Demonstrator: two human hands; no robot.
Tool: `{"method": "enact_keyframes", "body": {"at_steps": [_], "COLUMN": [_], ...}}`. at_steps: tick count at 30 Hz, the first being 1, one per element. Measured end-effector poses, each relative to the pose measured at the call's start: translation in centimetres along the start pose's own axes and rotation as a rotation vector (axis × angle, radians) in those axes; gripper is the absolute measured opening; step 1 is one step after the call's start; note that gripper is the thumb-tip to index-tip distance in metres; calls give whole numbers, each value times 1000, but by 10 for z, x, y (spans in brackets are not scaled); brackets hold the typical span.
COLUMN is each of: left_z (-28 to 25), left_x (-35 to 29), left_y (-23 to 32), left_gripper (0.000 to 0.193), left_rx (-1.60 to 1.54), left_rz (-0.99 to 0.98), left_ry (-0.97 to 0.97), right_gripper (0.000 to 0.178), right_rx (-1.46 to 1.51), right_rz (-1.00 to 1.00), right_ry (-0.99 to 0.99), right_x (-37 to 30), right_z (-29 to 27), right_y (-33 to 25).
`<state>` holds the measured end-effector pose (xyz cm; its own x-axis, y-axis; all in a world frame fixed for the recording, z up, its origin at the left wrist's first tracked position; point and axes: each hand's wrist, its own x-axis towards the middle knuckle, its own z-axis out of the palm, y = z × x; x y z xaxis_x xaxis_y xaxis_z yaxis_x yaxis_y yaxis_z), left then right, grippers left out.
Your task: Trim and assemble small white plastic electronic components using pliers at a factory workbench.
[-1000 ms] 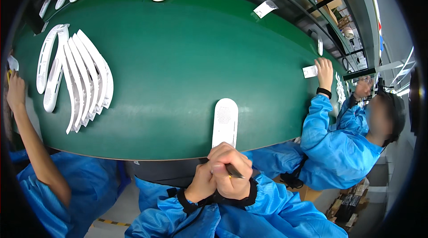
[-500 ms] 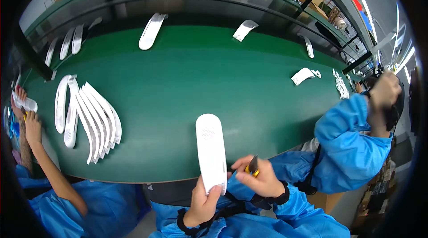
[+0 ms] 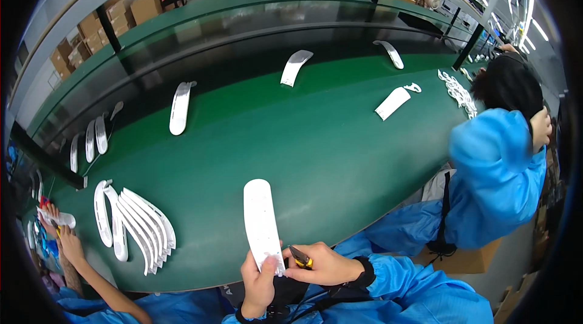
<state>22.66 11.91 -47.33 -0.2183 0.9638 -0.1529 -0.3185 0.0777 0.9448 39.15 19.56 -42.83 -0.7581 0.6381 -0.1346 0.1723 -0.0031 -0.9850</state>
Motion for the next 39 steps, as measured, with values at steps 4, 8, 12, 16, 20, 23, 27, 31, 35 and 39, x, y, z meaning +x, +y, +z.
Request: {"method": "enact_keyframes", "body": {"at_steps": [4, 8, 12, 16, 20, 23, 27, 31, 35, 39], "left_z": [5, -19, -18, -5, 25, 44, 45, 53, 68, 80], "left_x": [13, 25, 26, 24, 23, 22, 27, 35, 31, 23], "left_y": [8, 9, 2, 4, 15, 24, 32, 43, 39, 49], "left_gripper": [68, 58, 42, 22, 17, 22, 26, 31, 39, 30], "left_rx": [-34, 116, 175, 521, 518, 700, 599, 823, 961, 928], "left_rz": [219, 207, 204, 309, 256, 472, 580, 729, 713, 734], "left_ry": [-58, 91, 90, 55, -42, -108, 99, -90, -117, 23], "right_gripper": [22, 23, 23, 20, 16, 13, 12, 15, 12, 9], "right_rx": [-7, -107, 180, 560, 990, 1067, 838, 220, -15, -139], "right_rz": [-90, -179, -180, -169, -30, 65, -74, -329, -451, -575], "right_ry": [269, 376, 676, 575, 405, 472, 579, 747, 805, 901], "right_x": [13, 59, 139, 138, 144, 143, 136, 128, 125, 134], "right_z": [-5, -50, -95, -89, -66, -58, -50, -48, -36, -28], "right_y": [16, 13, -10, -10, 7, 17, 17, 16, -3, -1]}}
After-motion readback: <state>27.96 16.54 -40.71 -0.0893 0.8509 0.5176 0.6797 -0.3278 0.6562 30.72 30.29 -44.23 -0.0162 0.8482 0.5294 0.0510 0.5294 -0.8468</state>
